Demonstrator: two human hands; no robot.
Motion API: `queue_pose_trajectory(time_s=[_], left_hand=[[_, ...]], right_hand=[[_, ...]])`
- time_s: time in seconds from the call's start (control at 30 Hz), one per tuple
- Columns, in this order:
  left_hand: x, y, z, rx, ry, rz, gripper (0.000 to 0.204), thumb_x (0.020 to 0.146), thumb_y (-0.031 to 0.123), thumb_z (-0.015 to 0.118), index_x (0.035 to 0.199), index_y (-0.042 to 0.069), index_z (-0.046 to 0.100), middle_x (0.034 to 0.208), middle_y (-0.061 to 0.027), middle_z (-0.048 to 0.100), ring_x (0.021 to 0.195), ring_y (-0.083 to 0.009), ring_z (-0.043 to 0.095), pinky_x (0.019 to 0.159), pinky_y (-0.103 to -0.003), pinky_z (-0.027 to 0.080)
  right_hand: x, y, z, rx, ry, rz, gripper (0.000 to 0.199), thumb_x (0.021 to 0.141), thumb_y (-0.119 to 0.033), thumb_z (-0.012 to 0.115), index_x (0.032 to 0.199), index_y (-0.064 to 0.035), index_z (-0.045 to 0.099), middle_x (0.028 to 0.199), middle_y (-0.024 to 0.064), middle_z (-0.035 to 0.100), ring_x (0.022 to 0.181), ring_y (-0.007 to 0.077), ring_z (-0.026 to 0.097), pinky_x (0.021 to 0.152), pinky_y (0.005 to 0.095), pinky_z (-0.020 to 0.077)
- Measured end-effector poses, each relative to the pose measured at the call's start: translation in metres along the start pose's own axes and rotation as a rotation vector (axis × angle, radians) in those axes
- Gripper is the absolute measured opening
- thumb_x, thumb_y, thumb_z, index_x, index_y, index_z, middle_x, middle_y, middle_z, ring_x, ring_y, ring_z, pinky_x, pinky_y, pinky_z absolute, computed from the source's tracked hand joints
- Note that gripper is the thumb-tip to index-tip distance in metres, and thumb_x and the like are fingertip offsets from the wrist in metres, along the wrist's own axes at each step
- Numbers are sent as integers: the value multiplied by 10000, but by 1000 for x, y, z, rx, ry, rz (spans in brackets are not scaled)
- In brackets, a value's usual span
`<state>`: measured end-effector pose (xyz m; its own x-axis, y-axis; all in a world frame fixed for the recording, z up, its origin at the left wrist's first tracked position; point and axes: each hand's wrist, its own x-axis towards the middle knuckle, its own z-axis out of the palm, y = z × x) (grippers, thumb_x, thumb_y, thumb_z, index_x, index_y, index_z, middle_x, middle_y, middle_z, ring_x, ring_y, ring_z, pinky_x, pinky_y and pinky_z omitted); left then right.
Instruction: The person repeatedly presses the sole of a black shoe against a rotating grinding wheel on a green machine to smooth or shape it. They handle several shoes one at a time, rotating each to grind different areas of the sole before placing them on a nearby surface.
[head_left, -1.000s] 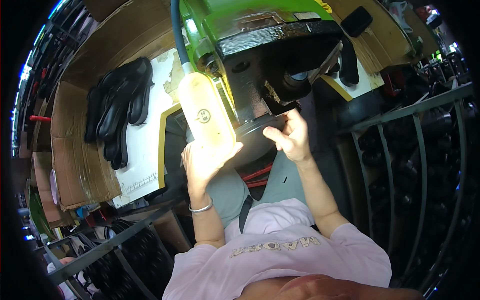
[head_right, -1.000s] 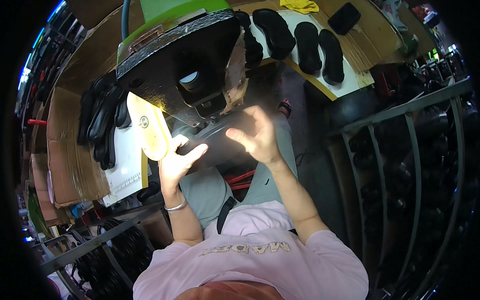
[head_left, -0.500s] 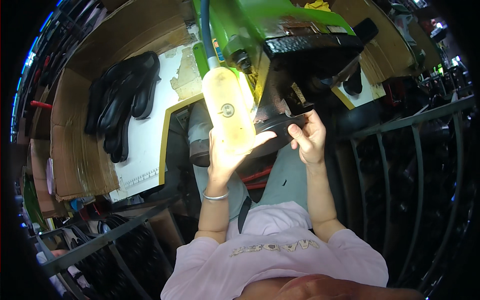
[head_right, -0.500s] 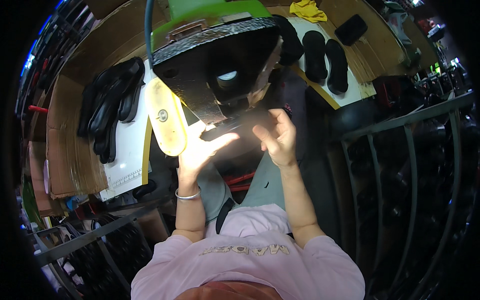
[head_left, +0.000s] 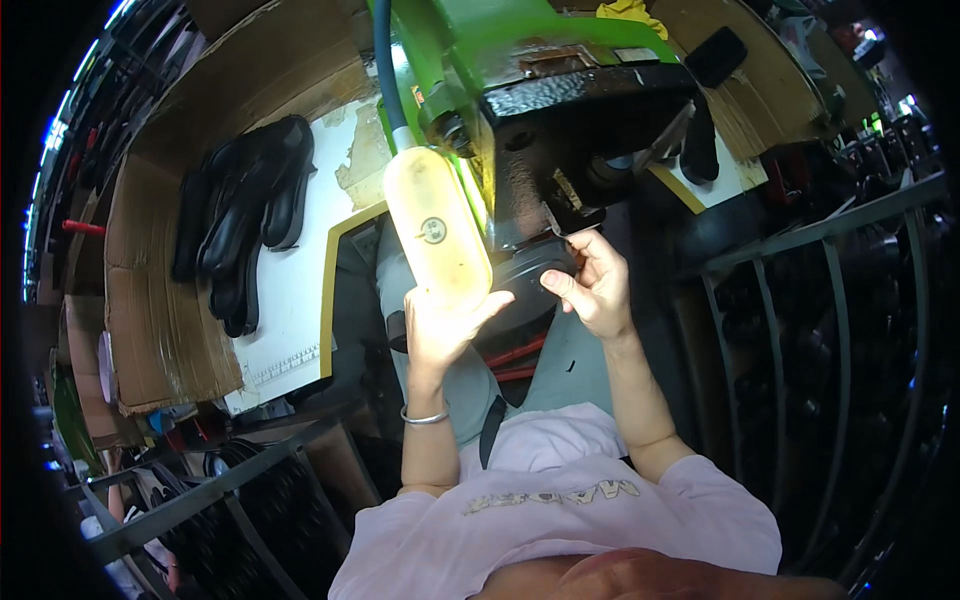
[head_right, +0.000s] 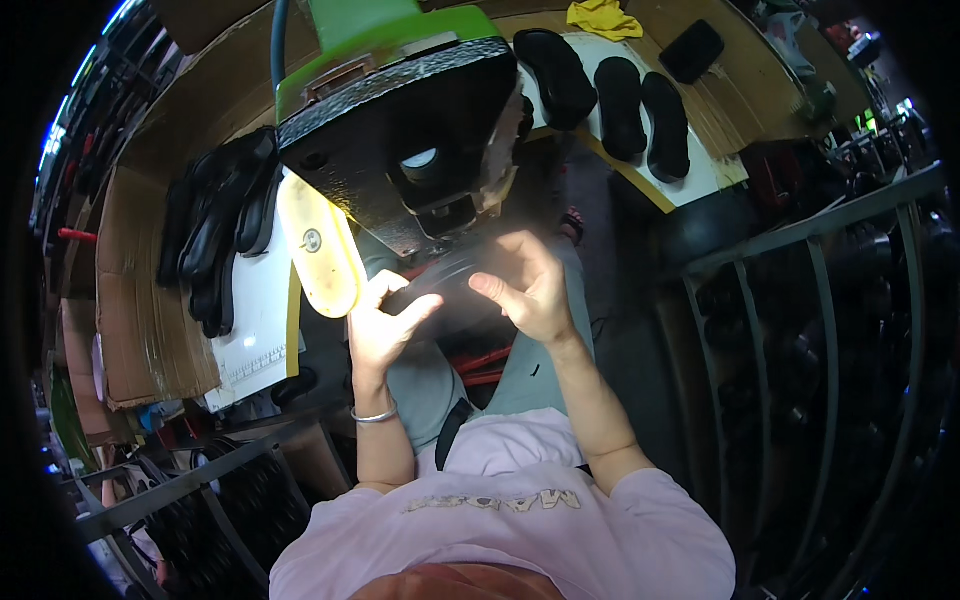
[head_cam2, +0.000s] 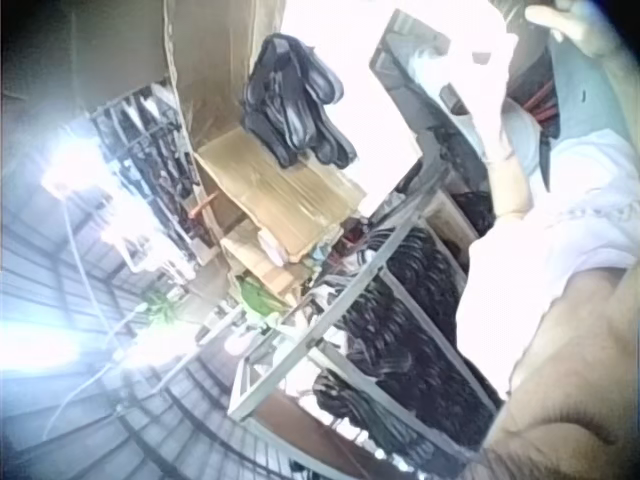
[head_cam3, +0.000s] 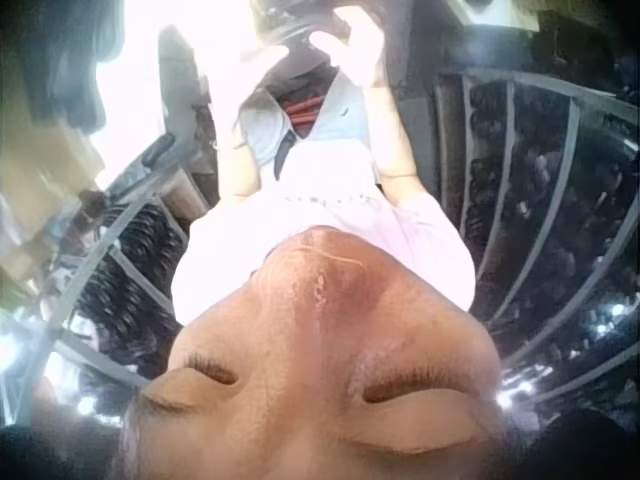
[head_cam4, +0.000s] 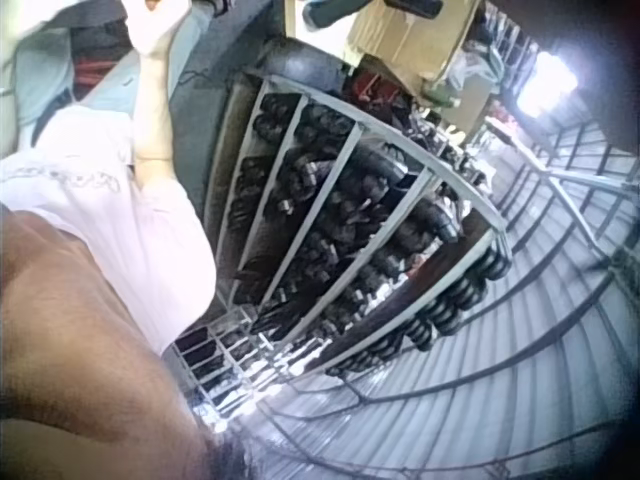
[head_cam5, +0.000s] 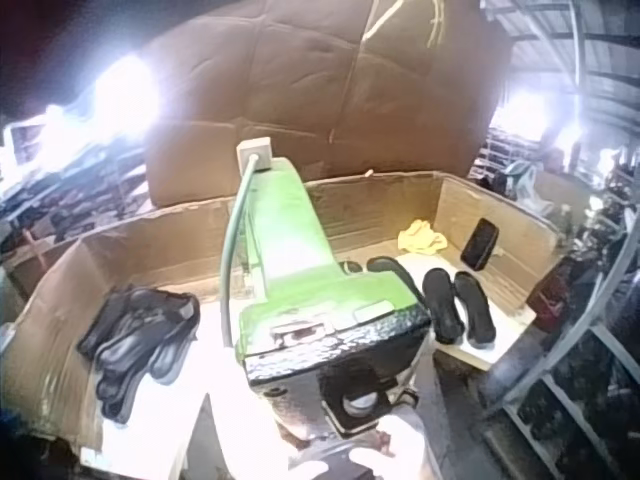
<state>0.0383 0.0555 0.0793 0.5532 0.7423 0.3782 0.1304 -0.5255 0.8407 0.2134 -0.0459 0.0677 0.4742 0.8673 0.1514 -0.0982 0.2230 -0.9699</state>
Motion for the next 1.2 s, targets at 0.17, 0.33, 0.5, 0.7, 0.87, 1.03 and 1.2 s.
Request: queue_pose_trajectory(time_s=[0.17, 0.33, 0.5, 0.7, 0.87, 1.03, 1.2], left_hand=[[1, 3, 11, -83, 36, -147, 250, 734, 114, 838, 746, 26, 605, 646, 17, 571, 601, -58, 499, 567, -222, 410], [-24, -16, 22, -258, 126, -246, 174, 811, 18, 756, 773, 13, 586, 717, 16, 592, 645, -35, 502, 580, -181, 392], [-44, -15, 37, -379, 311, -267, 150, 804, 8, 755, 852, 2, 613, 822, -9, 623, 707, -55, 546, 633, -196, 442], [-12, 1, 52, -431, 86, -109, 183, 793, 31, 763, 941, -17, 667, 845, -21, 661, 785, -88, 580, 716, -235, 479], [-10, -3, 85, -559, 237, -168, 173, 820, -5, 735, 970, -29, 652, 884, -33, 657, 804, -94, 580, 744, -227, 472], [-27, -4, 80, -588, 310, -245, 193, 816, -59, 714, 985, -44, 622, 926, -68, 653, 842, -110, 592, 771, -239, 487], [-28, -5, 66, -574, 283, -303, 255, 794, -76, 724, 1017, -53, 602, 941, -82, 654, 841, -120, 606, 780, -245, 503]], right_hand=[[7, -9, -3, -3, 51, 64, 322, 793, -50, 779, 1024, -7, 559, 835, 17, 640, 618, 33, 542, 514, 184, 424], [9, -5, 7, -38, 28, -20, 331, 750, -42, 810, 981, 11, 580, 874, 60, 668, 758, 93, 636, 640, 228, 512], [9, -6, 27, -222, 72, -47, 357, 674, 77, 815, 922, 27, 562, 827, 89, 639, 721, 74, 617, 578, 193, 493], [-22, 39, 2, -64, 269, -177, 540, 718, -33, 823, 1151, -18, 501, 1064, 70, 603, 963, 142, 608, 843, 268, 496], [-118, 117, -27, 425, -42, 554, 713, 755, -4, 748, 1380, -10, 404, 1287, 102, 540, 1150, 210, 547, 987, 332, 431], [-135, 113, -69, 747, 141, 592, 611, 770, -117, 722, 1317, -59, 456, 1212, 87, 566, 1064, 242, 582, 796, 391, 505], [-86, 61, -106, 310, 507, 378, 412, 746, -93, 714, 1105, -113, 511, 945, 16, 583, 694, 96, 561, 412, 202, 379]])
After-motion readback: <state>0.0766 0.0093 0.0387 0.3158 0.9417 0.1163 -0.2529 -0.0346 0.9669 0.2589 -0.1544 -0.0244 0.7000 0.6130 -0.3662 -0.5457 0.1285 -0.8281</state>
